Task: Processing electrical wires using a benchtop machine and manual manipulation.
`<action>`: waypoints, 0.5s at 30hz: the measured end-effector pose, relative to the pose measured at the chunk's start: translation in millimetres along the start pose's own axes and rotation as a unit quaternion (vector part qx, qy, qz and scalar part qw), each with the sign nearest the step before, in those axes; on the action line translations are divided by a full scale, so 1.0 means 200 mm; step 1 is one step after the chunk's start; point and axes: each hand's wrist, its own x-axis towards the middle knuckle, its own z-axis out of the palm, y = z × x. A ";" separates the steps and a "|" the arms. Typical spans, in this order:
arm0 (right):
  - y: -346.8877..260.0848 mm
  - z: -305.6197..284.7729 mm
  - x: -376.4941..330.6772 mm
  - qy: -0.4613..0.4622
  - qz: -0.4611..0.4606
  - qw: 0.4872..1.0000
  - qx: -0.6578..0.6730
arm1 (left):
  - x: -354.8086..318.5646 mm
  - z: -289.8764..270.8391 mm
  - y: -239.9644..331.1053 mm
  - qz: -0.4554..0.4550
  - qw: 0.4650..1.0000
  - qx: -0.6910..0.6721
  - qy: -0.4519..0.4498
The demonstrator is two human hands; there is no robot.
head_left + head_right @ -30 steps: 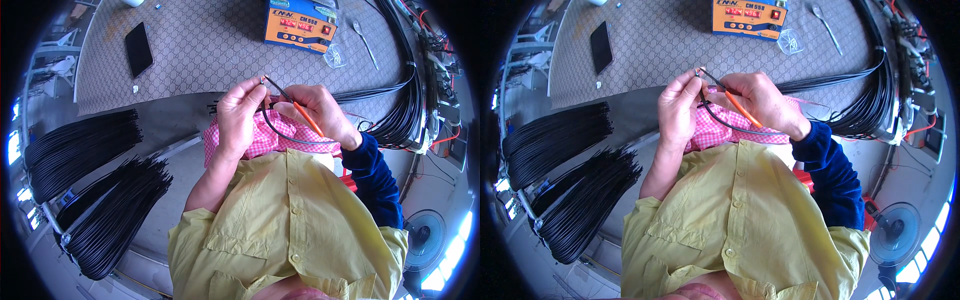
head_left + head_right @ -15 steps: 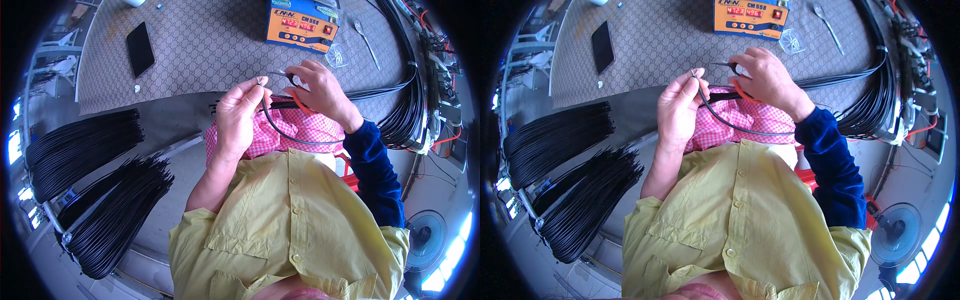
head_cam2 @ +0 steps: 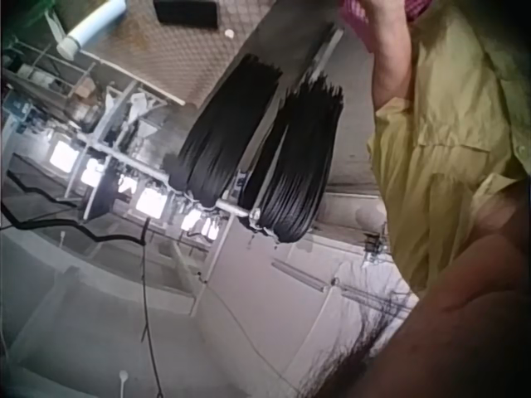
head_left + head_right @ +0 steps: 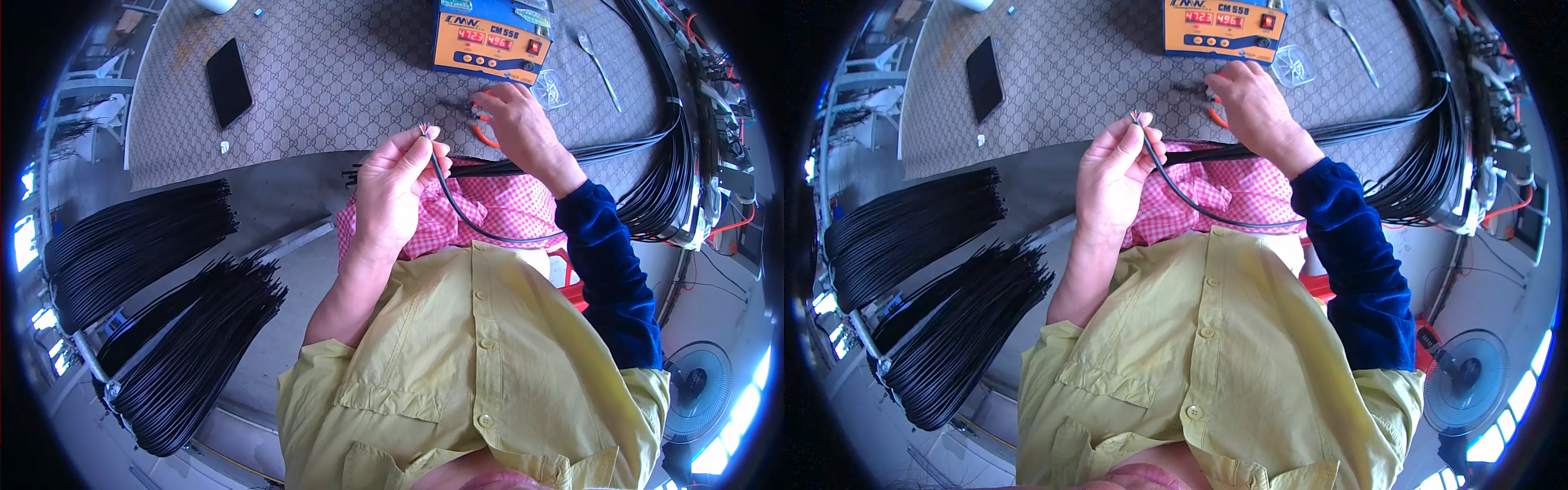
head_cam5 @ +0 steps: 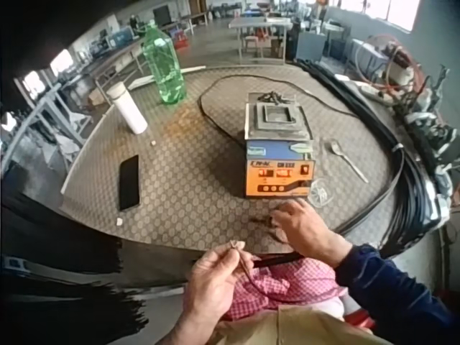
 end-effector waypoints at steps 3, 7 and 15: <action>-0.08 -0.10 -0.01 -0.054 0.051 0.986 0.148 | 0.01 0.00 -0.01 0.006 1.000 -0.011 -0.002; -0.23 -0.18 -0.11 -0.198 0.158 0.867 0.428 | 0.01 0.04 -0.02 0.017 1.000 -0.018 0.004; -0.33 -0.15 -0.18 -0.183 0.201 0.768 0.580 | 0.00 0.09 -0.03 0.024 0.998 0.034 0.040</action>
